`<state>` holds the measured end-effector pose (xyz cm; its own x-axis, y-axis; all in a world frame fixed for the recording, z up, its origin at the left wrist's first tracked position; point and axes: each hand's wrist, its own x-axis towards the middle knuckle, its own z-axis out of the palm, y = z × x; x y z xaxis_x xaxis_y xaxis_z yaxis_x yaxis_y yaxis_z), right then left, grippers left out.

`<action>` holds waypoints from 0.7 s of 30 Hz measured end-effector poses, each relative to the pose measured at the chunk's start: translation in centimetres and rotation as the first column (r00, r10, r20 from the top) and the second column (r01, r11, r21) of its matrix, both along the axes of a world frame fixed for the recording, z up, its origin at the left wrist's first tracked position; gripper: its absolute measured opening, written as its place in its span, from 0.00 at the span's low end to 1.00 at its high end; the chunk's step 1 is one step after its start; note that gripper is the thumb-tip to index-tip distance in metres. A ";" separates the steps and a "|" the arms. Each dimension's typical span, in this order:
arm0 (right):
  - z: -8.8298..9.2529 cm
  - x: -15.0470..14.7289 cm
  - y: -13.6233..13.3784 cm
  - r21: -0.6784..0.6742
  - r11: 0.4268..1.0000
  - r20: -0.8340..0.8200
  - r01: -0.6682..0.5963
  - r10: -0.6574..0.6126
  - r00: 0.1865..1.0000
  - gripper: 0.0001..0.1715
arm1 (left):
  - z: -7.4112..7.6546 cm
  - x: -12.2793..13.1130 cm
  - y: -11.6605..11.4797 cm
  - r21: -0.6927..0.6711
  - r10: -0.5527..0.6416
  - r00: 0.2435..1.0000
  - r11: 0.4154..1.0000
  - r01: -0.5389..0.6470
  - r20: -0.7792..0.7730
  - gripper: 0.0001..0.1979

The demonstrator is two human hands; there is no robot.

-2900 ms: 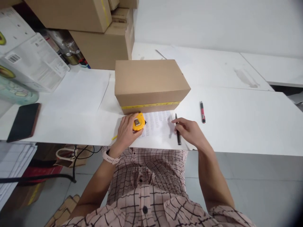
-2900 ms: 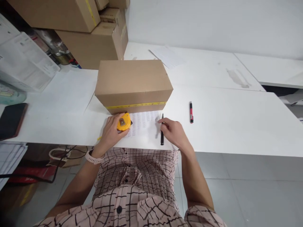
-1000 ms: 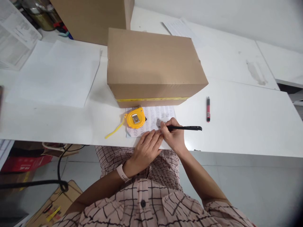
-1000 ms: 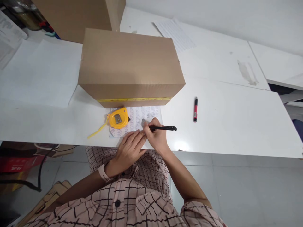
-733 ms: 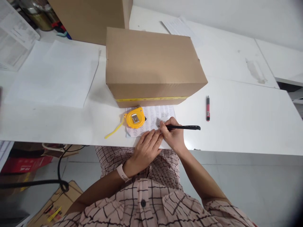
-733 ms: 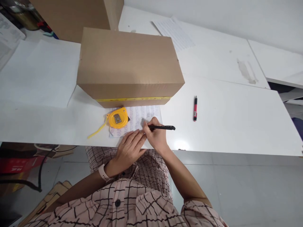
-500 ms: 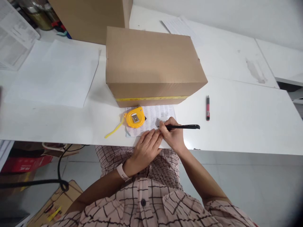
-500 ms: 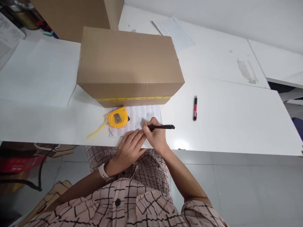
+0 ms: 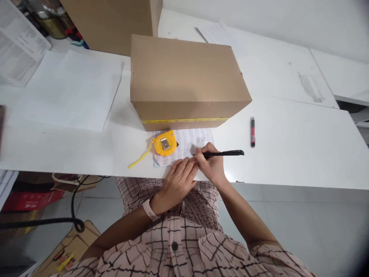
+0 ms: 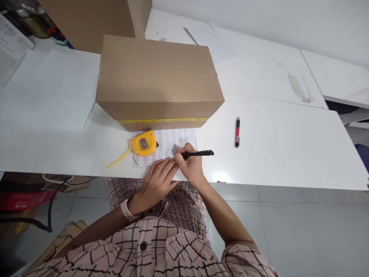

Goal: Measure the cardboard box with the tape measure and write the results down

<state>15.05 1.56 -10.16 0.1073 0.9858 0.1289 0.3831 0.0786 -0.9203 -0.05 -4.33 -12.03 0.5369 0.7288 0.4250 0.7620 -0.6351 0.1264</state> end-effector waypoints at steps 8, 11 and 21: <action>-0.2 0.2 0.0 -0.006 1.000 0.005 0.027 -0.027 1.000 0.18 | 0.0 -0.1 -0.1 0.000 -0.003 1.000 1.000 0.003 -0.005 0.23; -0.1 0.2 0.0 -0.014 1.000 0.023 0.015 -0.015 1.000 0.18 | 0.0 -0.1 0.0 -0.004 -0.003 1.000 1.000 0.003 -0.007 0.23; -0.1 0.1 0.0 -0.012 1.000 -0.008 0.020 -0.020 1.000 0.18 | 0.1 0.0 -0.1 -0.032 -0.002 1.000 0.999 0.002 -0.006 0.23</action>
